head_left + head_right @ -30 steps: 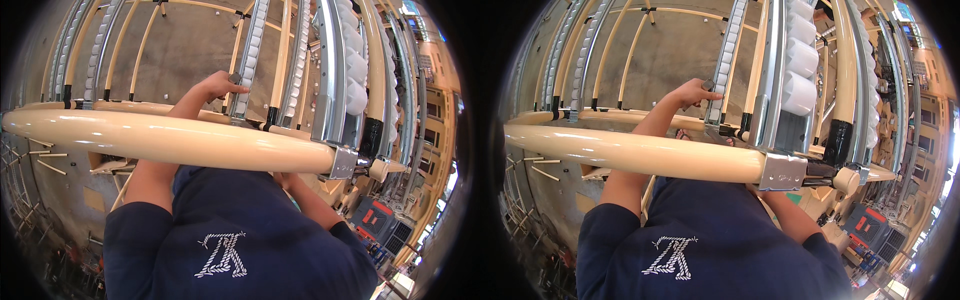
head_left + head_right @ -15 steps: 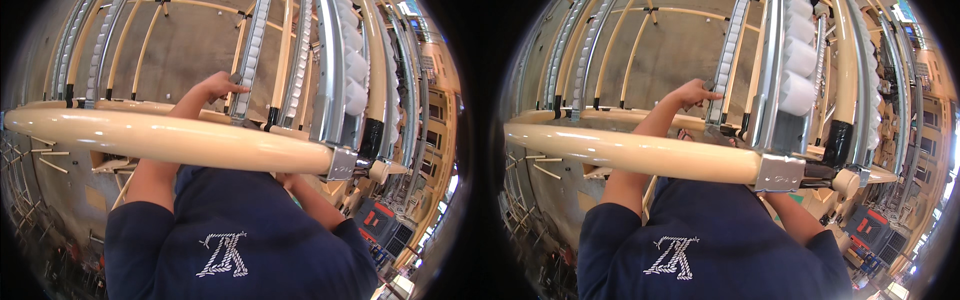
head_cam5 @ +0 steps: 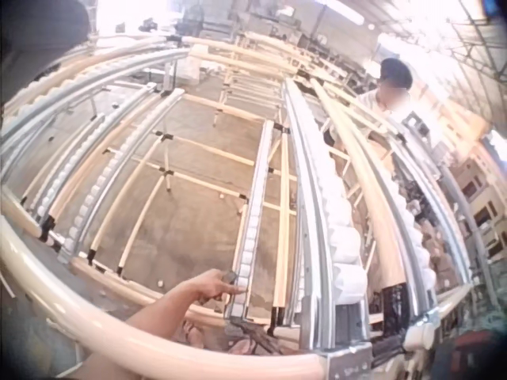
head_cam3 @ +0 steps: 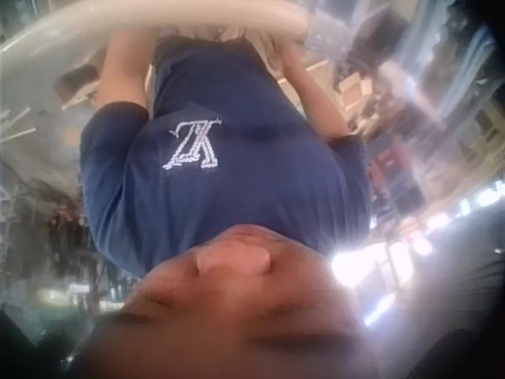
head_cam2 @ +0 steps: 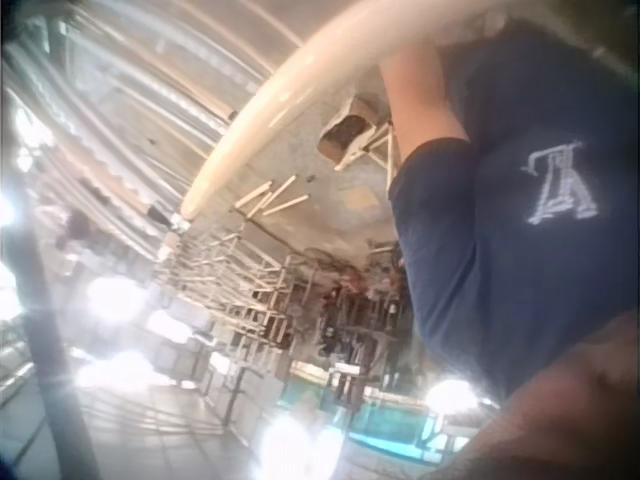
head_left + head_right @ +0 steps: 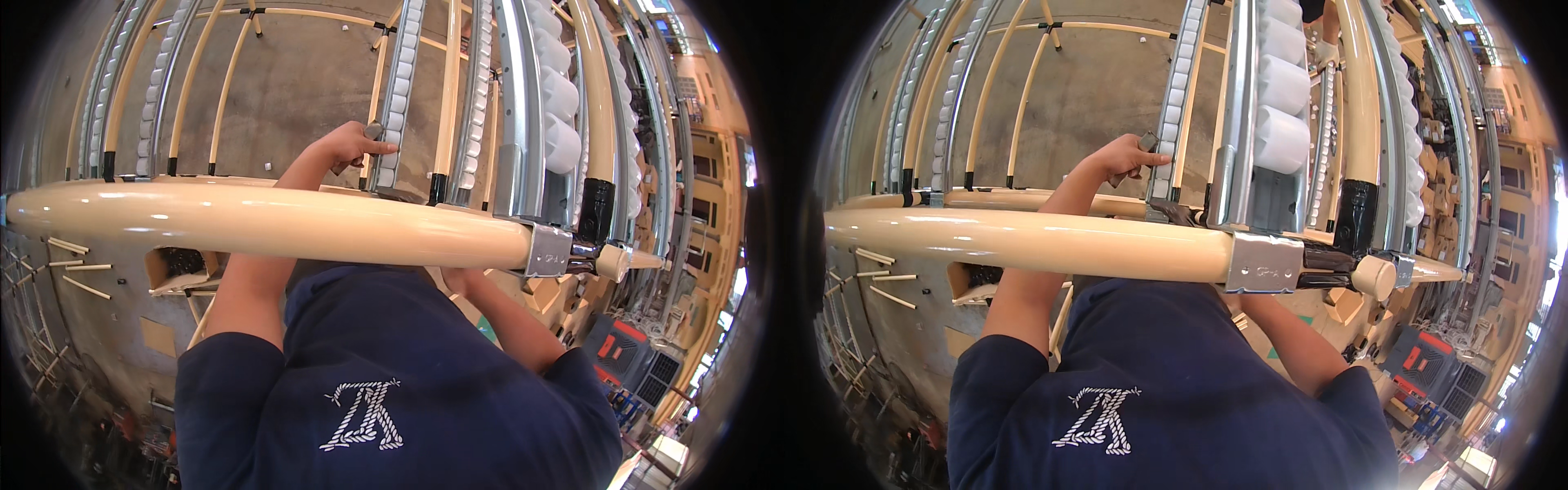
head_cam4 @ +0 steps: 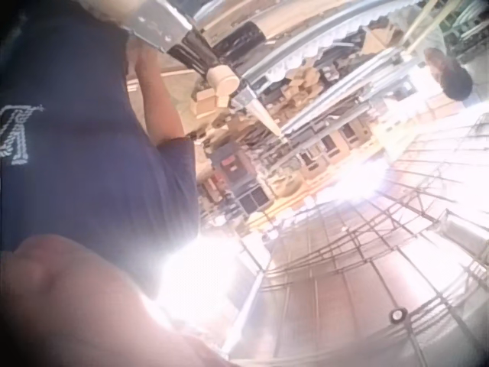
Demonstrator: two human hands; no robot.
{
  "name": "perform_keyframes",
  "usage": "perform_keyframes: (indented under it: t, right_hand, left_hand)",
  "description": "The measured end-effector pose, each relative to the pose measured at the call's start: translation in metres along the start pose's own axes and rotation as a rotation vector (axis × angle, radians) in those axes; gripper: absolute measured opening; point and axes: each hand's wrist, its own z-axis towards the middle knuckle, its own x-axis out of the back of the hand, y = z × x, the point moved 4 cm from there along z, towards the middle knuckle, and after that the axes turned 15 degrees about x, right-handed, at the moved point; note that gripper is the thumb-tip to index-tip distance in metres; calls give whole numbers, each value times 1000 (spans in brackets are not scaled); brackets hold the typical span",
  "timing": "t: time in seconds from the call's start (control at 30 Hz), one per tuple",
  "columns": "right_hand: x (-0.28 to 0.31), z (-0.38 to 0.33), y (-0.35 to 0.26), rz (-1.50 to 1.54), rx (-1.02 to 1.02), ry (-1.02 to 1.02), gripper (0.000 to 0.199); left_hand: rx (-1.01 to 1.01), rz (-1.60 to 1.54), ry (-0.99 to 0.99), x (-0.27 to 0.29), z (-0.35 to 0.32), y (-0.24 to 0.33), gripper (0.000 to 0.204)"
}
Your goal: The person assembles a metal frame by using a hammer to tap and secure black plastic connectors onto horizontal and vertical poles. The person then fits roller track segments onto the frame structure.
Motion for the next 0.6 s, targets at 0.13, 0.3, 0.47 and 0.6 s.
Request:
perform_keyframes:
  t: [0.13,0.3,0.47,0.6]
  right_hand:
    - [-5,-1,-8,28,91,244,33]
    - [42,29,-34,174,-66,-43,32]
    - [32,28,-21,323,-17,32,37]
    - [28,27,-9,352,-90,-47,40]
  left_hand:
    - [-24,-29,25,-6,5,1,54]
    - [6,26,189,-3,-2,-5,60]
    - [-215,-455,281,-6,32,-44,46]
    - [-152,-488,672,-1,-130,-37,32]
